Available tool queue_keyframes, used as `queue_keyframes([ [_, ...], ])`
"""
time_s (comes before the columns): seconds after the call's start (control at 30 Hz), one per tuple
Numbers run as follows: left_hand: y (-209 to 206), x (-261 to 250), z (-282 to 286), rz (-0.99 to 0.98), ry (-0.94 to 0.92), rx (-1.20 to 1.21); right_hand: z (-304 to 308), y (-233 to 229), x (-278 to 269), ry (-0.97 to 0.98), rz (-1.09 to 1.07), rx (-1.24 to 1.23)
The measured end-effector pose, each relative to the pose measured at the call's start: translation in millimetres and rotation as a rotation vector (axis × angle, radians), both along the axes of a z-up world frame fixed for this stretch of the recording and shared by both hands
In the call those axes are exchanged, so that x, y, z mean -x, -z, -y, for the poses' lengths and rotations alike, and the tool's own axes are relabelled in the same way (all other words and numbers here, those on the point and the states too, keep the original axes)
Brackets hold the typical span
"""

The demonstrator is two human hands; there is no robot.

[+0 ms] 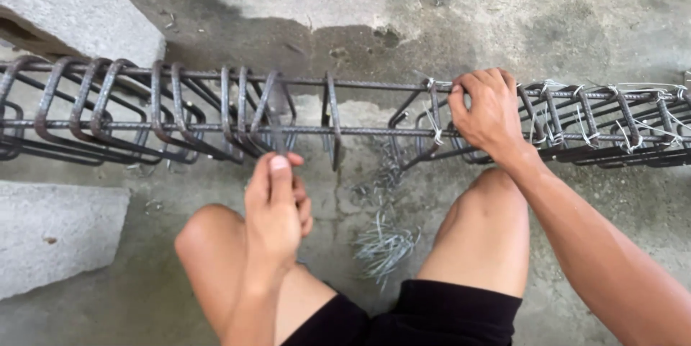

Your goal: The person sits on the floor and ties a rebar cage using thin wire. They wrap the wire around the intersections of the rebar bars and twist it to secure the structure.

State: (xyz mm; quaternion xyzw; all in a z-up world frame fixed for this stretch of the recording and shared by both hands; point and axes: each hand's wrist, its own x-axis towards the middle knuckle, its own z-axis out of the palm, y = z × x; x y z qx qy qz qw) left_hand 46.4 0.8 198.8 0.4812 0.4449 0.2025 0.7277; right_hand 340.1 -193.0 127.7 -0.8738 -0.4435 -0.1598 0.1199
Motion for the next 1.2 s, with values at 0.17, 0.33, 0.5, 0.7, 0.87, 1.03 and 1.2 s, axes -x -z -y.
queue_keyframes([
  [0.17, 5, -10, -2, 0.058, -0.081, -0.024, -6, 1, -5, 0.019, -0.003, -0.018],
  [0.33, 14, -10, -9, 0.037, 0.037, -0.106, -4, 6, -5, 0.049, -0.01, -0.027],
  [0.5, -6, -6, -30, 0.054, -0.122, -0.217, -6, 3, 0, 0.07, 0.006, -0.057],
  [0.7, 46, -6, -46, -0.105, 0.275, -0.304, -10, 3, 4, 0.107, -0.014, -0.078],
  [0.87, -5, -23, -52, -0.003, 0.085, -0.27, -10, 3, 3, 0.126, -0.028, -0.089],
  [1.03, -11, -25, -43, -0.102, 0.135, -0.234, -12, 1, -1, 0.116, -0.031, -0.096],
  [1.2, 14, -6, -65, 0.106, 0.005, -0.047, -14, -16, 14, 0.025, -0.024, -0.163],
])
